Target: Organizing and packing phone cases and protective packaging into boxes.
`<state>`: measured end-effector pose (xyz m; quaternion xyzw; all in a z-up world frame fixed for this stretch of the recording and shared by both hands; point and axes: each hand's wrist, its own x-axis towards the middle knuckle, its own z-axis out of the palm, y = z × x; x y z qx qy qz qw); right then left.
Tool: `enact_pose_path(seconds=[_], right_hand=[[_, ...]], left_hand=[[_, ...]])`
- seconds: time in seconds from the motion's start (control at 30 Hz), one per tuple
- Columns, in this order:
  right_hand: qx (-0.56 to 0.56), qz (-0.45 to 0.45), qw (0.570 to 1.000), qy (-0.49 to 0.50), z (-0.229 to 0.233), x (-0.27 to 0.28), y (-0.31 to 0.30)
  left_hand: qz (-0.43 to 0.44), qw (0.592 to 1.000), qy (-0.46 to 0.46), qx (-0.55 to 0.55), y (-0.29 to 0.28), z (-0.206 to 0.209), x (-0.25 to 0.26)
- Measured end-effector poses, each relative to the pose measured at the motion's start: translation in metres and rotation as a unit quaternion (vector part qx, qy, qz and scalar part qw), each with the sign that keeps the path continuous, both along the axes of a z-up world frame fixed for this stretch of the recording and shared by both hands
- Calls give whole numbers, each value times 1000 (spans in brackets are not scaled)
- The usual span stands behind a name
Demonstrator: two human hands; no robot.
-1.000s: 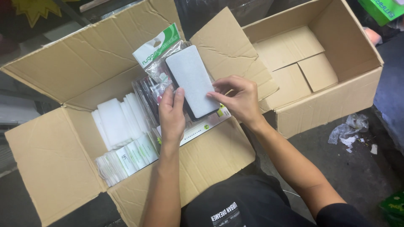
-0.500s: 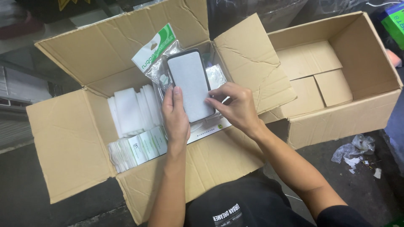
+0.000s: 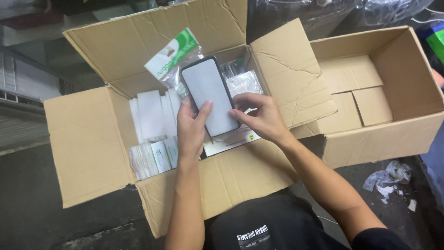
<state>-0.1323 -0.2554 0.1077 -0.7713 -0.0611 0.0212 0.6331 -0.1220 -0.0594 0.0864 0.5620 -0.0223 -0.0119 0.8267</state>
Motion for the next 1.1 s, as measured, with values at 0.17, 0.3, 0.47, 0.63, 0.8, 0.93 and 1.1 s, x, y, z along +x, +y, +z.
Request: enact_pose_path(seconds=[0.17,0.3,0.47,0.63,0.8,0.93,1.1], right_hand=[[-58,53,982,-169,10,7,0],[104,132,982,83,-14,15,-12],[130,44,987,85,-17,16,-12],[152,-5,987,54,-21,18,-22],[194,16,980,32,-30,13,-36],[195,-19,978,76,-22,12,-47],[135,-93,986,-19,-1,16,-82]], left_hand=[[-34,999,29,-2,16,-9,-3],[-67,992,102,-8,24,-13,-3],[57,990,29,122,9,0,-8],[101,963,-21,247,-11,6,-12],[28,991,-1,129,-23,-6,-4],[-50,993,12,106,-25,-5,3],[3,989,64,131,-25,-19,8]])
